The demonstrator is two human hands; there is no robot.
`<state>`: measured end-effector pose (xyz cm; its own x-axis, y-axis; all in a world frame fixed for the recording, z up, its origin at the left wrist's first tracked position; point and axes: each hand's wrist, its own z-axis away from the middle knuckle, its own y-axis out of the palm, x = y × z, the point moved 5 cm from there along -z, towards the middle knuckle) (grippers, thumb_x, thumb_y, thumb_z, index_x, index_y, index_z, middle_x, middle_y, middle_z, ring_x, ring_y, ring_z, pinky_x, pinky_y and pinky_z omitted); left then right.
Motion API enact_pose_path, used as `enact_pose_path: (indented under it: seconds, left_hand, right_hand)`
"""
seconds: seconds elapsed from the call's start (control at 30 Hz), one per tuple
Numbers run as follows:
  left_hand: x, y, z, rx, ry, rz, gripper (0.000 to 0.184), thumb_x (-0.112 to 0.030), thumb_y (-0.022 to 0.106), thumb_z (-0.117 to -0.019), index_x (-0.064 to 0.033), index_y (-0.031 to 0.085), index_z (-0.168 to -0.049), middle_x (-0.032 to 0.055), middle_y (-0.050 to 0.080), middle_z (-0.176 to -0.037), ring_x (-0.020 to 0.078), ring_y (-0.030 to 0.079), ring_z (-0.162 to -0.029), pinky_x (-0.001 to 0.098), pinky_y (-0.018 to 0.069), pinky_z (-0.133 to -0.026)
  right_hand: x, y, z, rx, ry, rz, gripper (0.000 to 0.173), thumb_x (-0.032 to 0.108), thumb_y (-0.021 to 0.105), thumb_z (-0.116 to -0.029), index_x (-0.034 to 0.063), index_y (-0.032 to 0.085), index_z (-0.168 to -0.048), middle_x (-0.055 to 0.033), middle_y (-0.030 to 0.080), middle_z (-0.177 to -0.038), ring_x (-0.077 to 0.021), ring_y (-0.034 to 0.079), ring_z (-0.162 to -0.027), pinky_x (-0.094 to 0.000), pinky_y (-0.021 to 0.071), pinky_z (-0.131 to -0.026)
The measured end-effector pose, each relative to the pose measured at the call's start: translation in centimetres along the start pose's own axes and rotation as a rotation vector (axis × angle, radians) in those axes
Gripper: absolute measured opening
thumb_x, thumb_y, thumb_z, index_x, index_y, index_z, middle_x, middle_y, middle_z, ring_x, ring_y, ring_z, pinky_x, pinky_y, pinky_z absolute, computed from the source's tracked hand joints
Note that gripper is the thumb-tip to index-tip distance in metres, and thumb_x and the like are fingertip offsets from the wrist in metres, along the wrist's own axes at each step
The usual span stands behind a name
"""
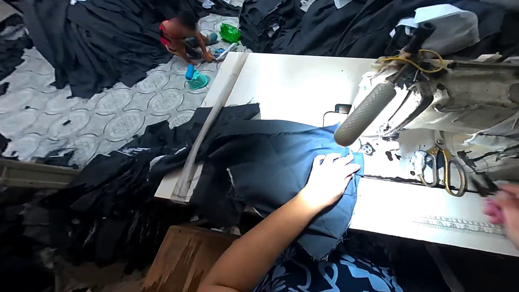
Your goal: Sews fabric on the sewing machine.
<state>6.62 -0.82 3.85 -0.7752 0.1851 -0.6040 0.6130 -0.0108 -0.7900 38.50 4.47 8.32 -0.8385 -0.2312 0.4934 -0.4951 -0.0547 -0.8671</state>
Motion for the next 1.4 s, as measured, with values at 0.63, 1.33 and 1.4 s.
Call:
enact_pose_path:
  seconds: [0.63, 1.33, 1.4]
  left_hand:
    - [-0.8, -2.6, 2.4, -0.072, 0.150, 0.006, 0.041, -0.035, 0.055, -0.1021, -0.0202, 0.066, -0.139, 0.0080, 0.056, -0.150, 0.0314, 0.054, -0.137, 0.0554, 0.0412, -0.108]
    - [3.1, -7.2, -4.3, -0.101, -0.058, -0.344, 0.032, -0.024, 0.057, -0.0996, -0.0058, 0.070, -0.122, 0.0175, 0.065, -0.130, 0.0330, 0.062, -0.122, 0.0527, 0.0509, -0.101]
    - [1.7, -2.0, -2.4, 0.087, -0.096, -0.246, 0.046, -0.034, 0.047, -0.1067, -0.0074, 0.060, -0.141, 0.0150, 0.053, -0.152, 0.0331, 0.042, -0.147, 0.0637, 0.0262, -0.118]
  right_hand:
    - [10.2, 7.6, -9.3, 0.034, -0.517, 0.396, 0.030, 0.013, 0.073, -0.0937, 0.0012, 0.072, -0.122, -0.0329, 0.066, -0.118, -0.0551, 0.061, -0.115, -0.0707, 0.0428, -0.097]
    - [13.1, 14.1, 3.9, -0.014, -0.985, -0.113, 0.035, 0.026, 0.044, -0.1037, 0.0220, 0.075, -0.121, -0.0051, 0.069, -0.133, -0.0227, 0.065, -0.124, -0.0461, 0.0535, -0.099]
    - [12.1, 10.3, 4.2, -0.019, -1.048, -0.132, 0.032, 0.028, 0.047, -0.1014, 0.0231, 0.078, -0.106, -0.0036, 0.075, -0.121, -0.0206, 0.071, -0.112, -0.0400, 0.0570, -0.088]
